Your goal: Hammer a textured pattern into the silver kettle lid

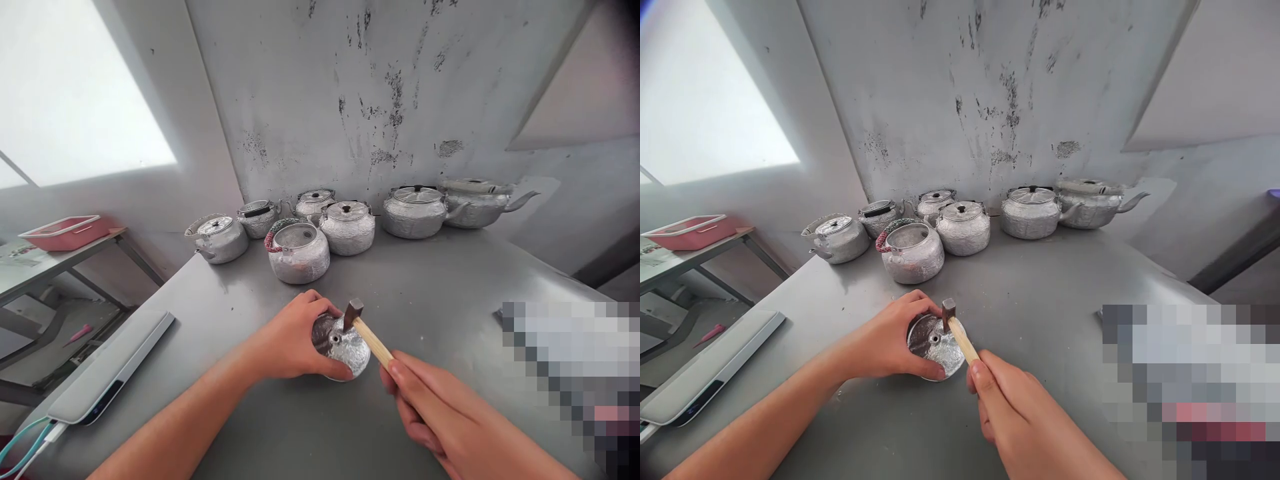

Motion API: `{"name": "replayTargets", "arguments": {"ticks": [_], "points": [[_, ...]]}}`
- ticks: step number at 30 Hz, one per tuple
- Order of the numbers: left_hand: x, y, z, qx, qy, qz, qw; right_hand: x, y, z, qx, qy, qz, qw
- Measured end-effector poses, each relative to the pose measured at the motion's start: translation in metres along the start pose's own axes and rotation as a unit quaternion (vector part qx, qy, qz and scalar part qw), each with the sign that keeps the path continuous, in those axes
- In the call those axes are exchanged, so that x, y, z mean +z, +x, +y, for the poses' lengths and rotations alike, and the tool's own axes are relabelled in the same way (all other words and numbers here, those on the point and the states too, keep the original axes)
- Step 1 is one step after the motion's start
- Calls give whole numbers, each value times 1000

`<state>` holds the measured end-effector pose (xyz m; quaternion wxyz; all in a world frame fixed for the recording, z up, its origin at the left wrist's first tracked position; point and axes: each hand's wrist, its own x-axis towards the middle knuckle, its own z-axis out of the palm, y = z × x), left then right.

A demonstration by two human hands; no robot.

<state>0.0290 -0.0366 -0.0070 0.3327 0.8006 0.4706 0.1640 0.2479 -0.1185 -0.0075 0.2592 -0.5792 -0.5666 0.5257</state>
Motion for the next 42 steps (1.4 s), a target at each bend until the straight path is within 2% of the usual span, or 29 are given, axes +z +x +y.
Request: {"name": "replayTargets", "arguments": {"ticks": [5, 8, 11, 19, 21, 27, 35, 38, 42], "points": [[0, 0, 1, -7, 0, -3, 1000, -2, -3, -2, -11, 17, 10, 1000], [0, 0, 1, -9, 1, -3, 1000, -2, -2, 0, -10, 10, -6, 1000], [0, 0, 2, -11, 0, -6, 1000, -1, -1, 3, -19, 13, 18, 1000], [0, 0, 1, -9, 2, -3, 1000, 1, -1, 6, 40, 14, 19, 999], [0, 0, 0, -8, 2, -4, 1000, 0, -2, 7, 59, 4, -6, 998], [-1, 0, 0, 0, 14, -1, 1000, -8, -1, 7, -11, 19, -20, 1000], [0, 0, 2, 21, 19, 13, 1000, -8, 2, 13, -2, 6, 0, 1000], [0, 0, 1, 21, 22, 10, 999, -7, 2, 15, 23, 11, 12, 1000], [1, 0, 1, 19, 22, 8, 1000, -5, 3, 13, 110, 24, 2, 994]]}}
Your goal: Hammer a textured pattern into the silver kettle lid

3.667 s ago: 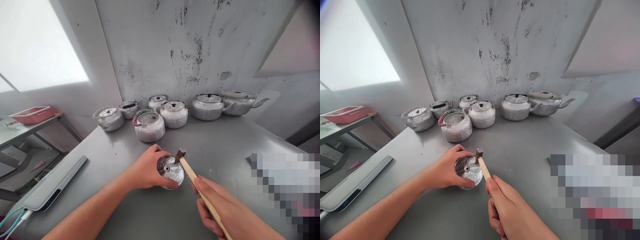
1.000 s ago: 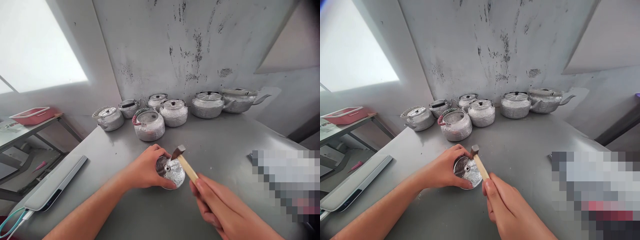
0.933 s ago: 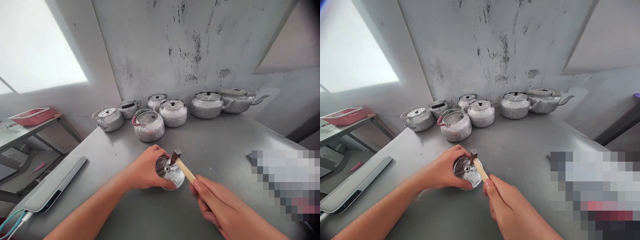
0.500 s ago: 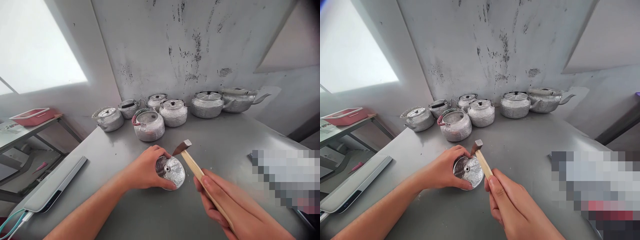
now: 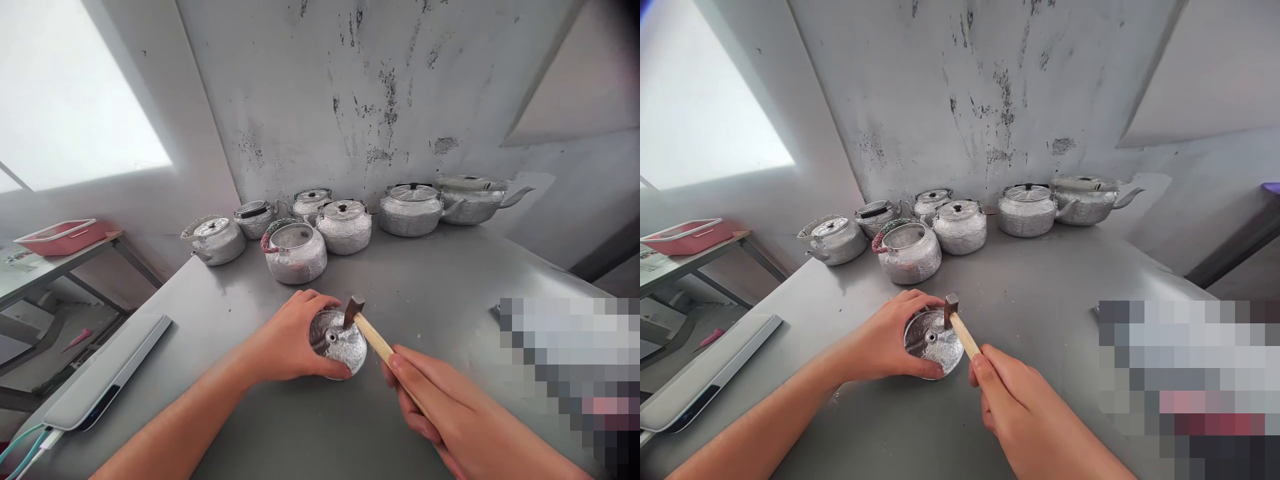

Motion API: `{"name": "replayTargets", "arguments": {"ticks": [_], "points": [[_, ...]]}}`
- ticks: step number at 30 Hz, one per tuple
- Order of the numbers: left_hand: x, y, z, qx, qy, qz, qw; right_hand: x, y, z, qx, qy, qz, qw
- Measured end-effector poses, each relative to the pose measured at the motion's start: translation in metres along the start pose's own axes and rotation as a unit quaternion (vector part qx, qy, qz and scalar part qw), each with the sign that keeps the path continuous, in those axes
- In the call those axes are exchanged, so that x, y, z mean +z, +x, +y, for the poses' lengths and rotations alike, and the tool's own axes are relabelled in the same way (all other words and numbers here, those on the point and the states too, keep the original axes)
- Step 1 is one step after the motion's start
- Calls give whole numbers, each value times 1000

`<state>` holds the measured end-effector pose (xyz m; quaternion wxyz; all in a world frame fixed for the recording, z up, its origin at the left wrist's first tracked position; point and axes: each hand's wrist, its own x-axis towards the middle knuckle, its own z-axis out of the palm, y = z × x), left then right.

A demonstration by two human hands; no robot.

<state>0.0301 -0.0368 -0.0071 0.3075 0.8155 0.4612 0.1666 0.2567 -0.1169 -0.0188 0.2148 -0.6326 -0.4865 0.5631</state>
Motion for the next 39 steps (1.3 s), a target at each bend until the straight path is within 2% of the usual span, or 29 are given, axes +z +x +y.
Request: {"name": "replayTargets", "arguments": {"ticks": [5, 7, 9, 11, 13, 24, 28, 33, 36, 39], "points": [[-1, 0, 2, -6, -1, -8, 1000, 1, -3, -4, -18, 11, 14, 1000], [-2, 0, 3, -11, -3, -10, 1000, 1, -3, -4, -18, -6, 0, 1000], [-2, 1, 3, -19, -6, -12, 1000, 0, -3, -4, -51, -20, 0, 998], [-2, 1, 2, -23, -7, -10, 1000, 0, -2, -4, -93, -22, 25, 995], [-2, 1, 1, -25, -9, -9, 1000, 0, -2, -5, -105, -28, 41, 993], [0, 1, 1, -34, -19, -9, 999, 5, -2, -3, -110, -16, 41, 993], [0, 1, 0, -30, -19, -7, 999, 7, 0, -2, -86, -20, 15, 996], [0, 1, 0, -23, -20, -7, 999, 7, -3, -2, -85, 13, 17, 996], [0, 2, -1, -24, -21, -8, 999, 8, -5, 1, -56, 10, -6, 998], [0, 3, -2, -22, -20, -7, 1000, 9, -5, 2, -39, 46, 4, 998]]}}
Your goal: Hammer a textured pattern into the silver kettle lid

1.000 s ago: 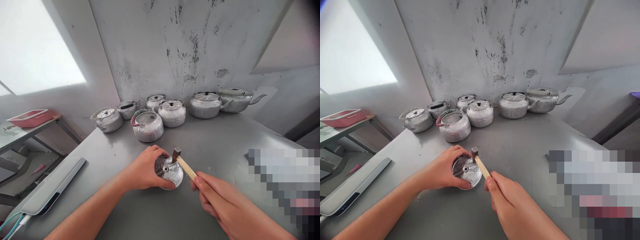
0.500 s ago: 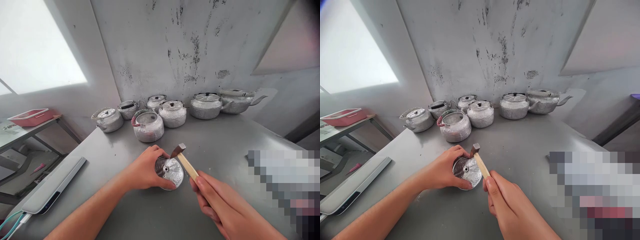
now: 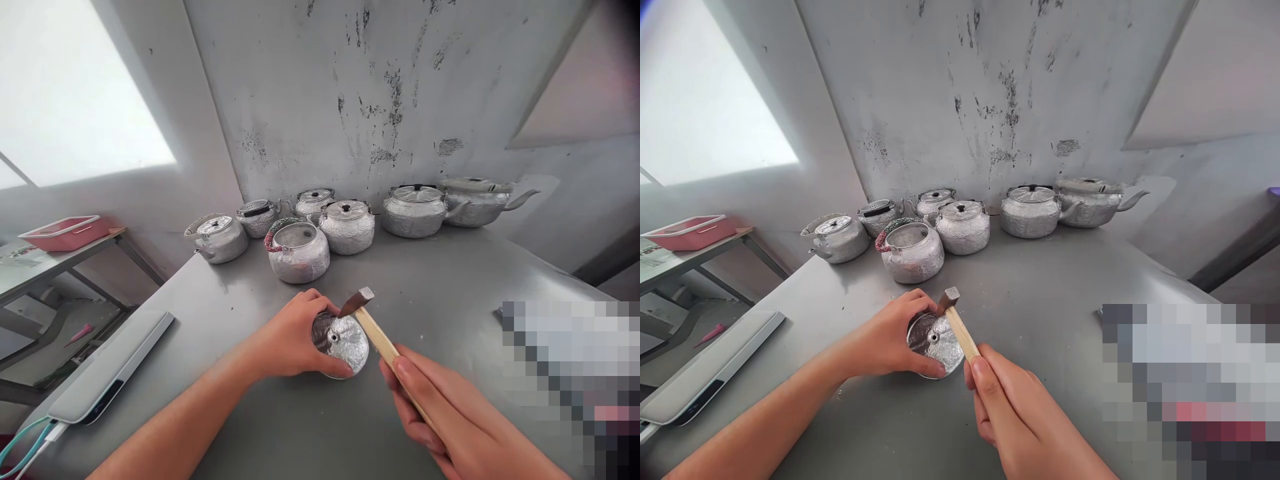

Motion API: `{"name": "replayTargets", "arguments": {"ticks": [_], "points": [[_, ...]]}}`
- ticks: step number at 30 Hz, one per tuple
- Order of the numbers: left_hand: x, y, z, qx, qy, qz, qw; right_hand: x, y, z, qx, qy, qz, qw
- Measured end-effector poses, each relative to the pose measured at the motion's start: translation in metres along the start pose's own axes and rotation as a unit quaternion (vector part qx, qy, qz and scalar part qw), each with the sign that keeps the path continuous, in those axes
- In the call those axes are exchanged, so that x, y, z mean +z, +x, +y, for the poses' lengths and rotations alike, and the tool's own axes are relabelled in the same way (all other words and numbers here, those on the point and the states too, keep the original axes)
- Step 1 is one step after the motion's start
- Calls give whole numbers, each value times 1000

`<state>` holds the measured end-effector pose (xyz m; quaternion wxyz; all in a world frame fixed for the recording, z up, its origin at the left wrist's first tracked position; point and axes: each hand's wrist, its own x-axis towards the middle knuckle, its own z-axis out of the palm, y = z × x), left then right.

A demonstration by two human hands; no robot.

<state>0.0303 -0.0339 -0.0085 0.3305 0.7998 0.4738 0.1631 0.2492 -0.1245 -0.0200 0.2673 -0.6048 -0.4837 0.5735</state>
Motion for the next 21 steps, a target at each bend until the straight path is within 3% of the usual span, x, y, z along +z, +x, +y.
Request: {"name": "replayTargets", "arguments": {"ticks": [5, 11, 21], "points": [[0, -2, 0, -2, 9, -3, 1000, -3, 0, -10, 59, 19, -11, 998], [-1, -4, 0, -3, 27, -8, 1000, -16, 1, -13, -30, 86, 25, 996], [-4, -6, -1, 66, 86, -36, 993, -16, 11, -19, -2, 31, 17, 999]]}}
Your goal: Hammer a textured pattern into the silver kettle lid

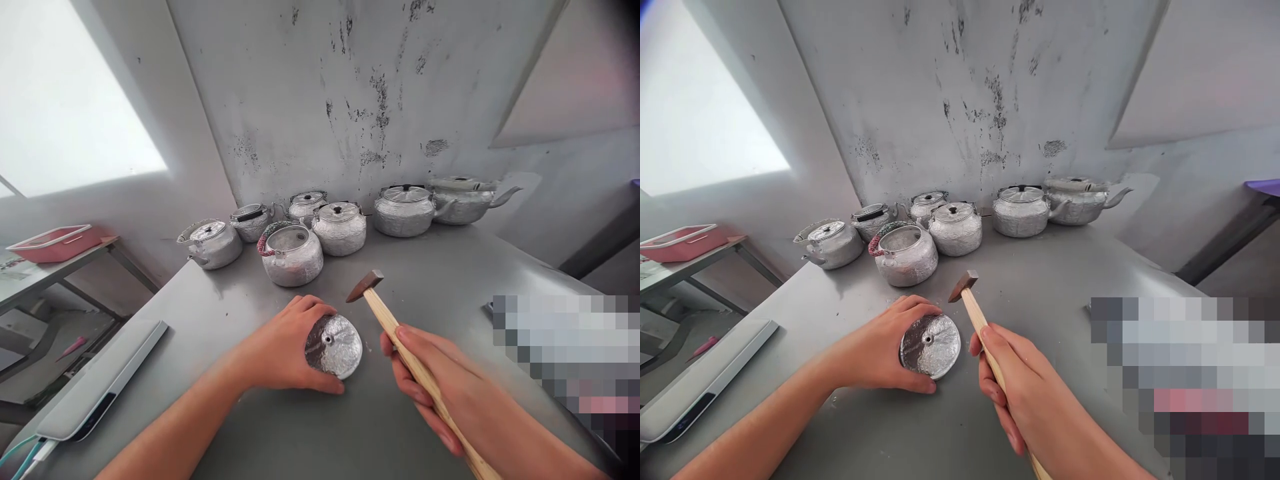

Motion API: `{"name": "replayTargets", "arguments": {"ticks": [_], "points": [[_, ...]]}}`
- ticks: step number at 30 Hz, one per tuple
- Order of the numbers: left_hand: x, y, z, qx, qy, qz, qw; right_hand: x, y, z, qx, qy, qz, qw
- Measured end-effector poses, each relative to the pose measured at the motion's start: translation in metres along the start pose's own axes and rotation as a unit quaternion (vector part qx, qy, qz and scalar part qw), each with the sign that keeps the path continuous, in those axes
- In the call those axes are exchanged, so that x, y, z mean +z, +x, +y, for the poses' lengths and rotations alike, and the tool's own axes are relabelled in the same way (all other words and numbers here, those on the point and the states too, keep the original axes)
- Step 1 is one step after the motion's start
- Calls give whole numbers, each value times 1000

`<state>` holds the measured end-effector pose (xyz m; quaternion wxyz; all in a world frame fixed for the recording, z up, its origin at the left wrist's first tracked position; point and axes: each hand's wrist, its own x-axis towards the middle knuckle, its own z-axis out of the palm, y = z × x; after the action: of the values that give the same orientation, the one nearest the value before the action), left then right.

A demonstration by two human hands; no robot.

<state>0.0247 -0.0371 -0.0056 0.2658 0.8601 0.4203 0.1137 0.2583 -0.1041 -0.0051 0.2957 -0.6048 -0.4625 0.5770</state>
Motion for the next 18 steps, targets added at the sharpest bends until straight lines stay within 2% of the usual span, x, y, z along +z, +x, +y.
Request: {"name": "replayTargets", "arguments": {"ticks": [8, 15, 18], "points": [[1, 1, -5, -3, -32, 4, 999, 6, -6, 8, 32, -76, -40, 996], [-2, 1, -8, -10, -46, 3, 999, 5, -8, 7, -62, -118, 46, 990], [-2, 0, -8, -16, -45, 6, 999, 5, -9, 8, -71, -123, 61, 988]]}}
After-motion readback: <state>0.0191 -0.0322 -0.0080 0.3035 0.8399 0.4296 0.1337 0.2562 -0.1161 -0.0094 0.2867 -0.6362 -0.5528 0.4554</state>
